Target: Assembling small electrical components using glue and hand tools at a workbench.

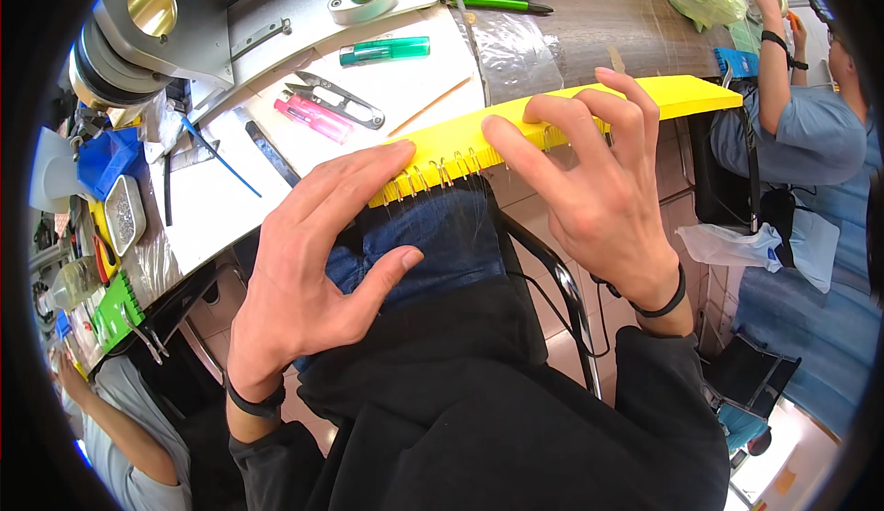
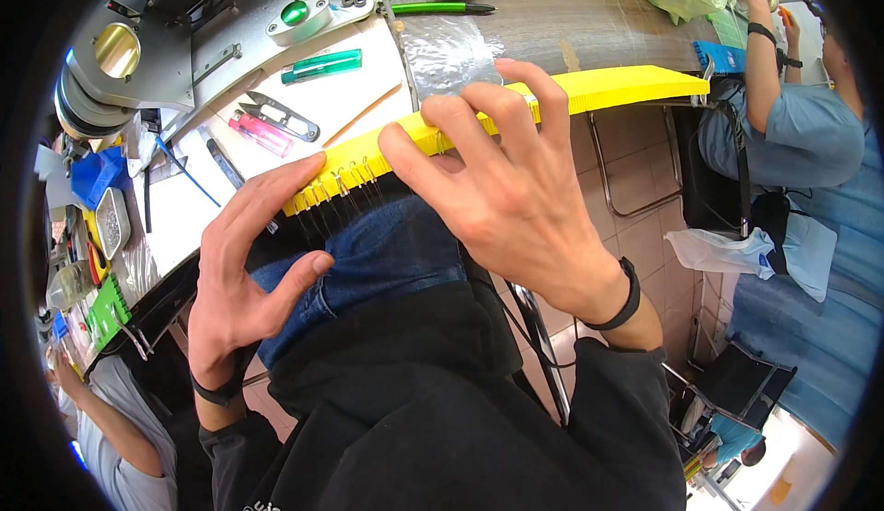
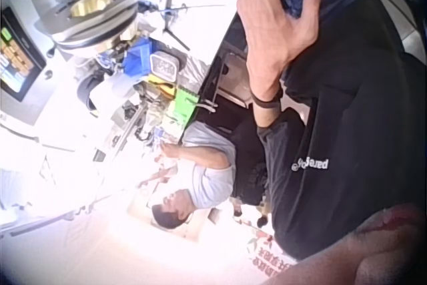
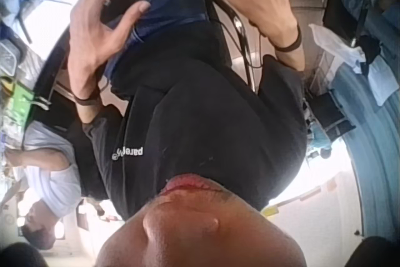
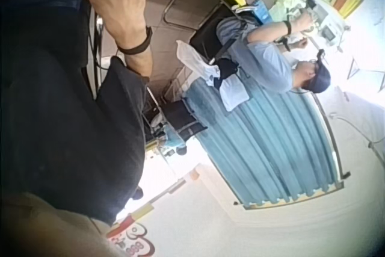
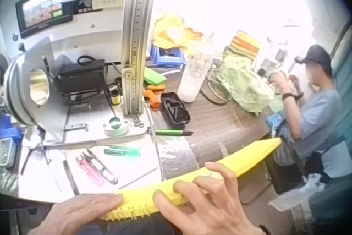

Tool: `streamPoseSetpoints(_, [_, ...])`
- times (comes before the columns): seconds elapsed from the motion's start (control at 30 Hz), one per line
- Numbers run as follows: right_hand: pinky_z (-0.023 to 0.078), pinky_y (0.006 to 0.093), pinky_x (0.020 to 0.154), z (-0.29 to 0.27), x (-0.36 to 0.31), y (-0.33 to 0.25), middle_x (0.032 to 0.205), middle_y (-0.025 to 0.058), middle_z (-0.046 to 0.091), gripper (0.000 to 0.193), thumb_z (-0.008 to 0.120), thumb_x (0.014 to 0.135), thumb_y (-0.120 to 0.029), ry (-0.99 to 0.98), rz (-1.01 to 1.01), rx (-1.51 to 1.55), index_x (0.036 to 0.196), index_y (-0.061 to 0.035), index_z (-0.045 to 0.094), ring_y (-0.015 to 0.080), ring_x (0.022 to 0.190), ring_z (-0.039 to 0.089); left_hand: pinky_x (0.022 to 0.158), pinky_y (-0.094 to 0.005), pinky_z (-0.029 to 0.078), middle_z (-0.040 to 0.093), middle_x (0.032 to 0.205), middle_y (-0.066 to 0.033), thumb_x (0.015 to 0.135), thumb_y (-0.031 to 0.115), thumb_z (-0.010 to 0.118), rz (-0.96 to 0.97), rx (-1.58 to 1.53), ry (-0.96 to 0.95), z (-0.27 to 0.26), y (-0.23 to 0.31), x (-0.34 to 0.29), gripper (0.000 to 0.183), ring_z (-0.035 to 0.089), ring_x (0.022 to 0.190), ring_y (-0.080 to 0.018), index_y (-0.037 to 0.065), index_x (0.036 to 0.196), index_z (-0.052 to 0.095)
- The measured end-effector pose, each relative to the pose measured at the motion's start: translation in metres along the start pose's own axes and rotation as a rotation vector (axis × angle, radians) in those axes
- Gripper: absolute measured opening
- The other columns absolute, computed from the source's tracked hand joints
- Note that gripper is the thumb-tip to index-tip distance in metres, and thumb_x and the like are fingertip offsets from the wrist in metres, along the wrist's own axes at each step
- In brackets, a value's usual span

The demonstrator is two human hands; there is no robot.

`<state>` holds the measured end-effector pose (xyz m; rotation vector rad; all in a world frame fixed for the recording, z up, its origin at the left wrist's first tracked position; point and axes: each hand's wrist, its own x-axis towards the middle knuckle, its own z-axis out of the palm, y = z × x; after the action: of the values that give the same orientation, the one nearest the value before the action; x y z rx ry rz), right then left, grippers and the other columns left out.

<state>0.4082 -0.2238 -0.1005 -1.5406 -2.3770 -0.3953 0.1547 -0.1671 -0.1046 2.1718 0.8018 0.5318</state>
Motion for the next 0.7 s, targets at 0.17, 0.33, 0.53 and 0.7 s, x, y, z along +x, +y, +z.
streamPoseSetpoints(0.17, [0.036, 0.0501, 0.105, 0.001, 0.0, 0.001, 0.107, 0.002, 0.056, 0.041, 0.064, 0.075, -0.002, -0.003, -0.002, 0.005, 0.112, -0.0173, 0.071, 0.0257, 0.107, 0.044, 0.104, -0.0415, 0.045, 0.062, 0.13, -0.0193, 0.074, 0.014, 0.074, 0.003, 0.01, -0.002, -0.001, 0.0, 0.0, 0.062, 0.059, 0.119, -0.0354, 0.002, 0.133, 0.057])
streamPoseSetpoints(0.33, [0.036, 0.0499, 0.105, 0.001, 0.0, 0.002, 0.107, 0.0019, 0.056, 0.04, 0.064, 0.075, -0.003, -0.002, -0.001, 0.026, 0.112, -0.0172, 0.071, 0.0256, 0.107, 0.044, 0.101, -0.0418, 0.046, 0.062, 0.129, -0.0182, 0.072, 0.008, 0.075, 0.06, 0.058, -0.017, -0.003, 0.005, 0.003, 0.064, 0.06, 0.116, -0.0358, 0.004, 0.134, 0.058])
streamPoseSetpoints(0.53, [0.034, 0.0492, 0.104, 0.007, -0.002, 0.003, 0.103, 0.0013, 0.056, 0.025, 0.061, 0.08, -0.013, 0.065, -0.024, 0.007, 0.105, -0.0151, 0.067, 0.0214, 0.104, 0.048, 0.097, -0.0426, 0.047, 0.061, 0.127, -0.0148, 0.07, 0.004, 0.076, 0.068, 0.251, -0.033, 0.003, 0.02, 0.009, 0.065, 0.059, 0.112, -0.0348, 0.013, 0.133, 0.061])
streamPoseSetpoints(0.7, [0.034, 0.0495, 0.104, 0.006, -0.004, 0.006, 0.103, 0.0016, 0.056, 0.026, 0.061, 0.08, -0.013, 0.063, -0.031, 0.009, 0.106, -0.015, 0.067, 0.0218, 0.105, 0.048, 0.092, -0.042, 0.047, 0.062, 0.123, -0.0136, 0.07, 0.004, 0.076, 0.081, 0.282, -0.031, 0.003, 0.024, 0.013, 0.064, 0.06, 0.106, -0.0336, 0.014, 0.132, 0.062])
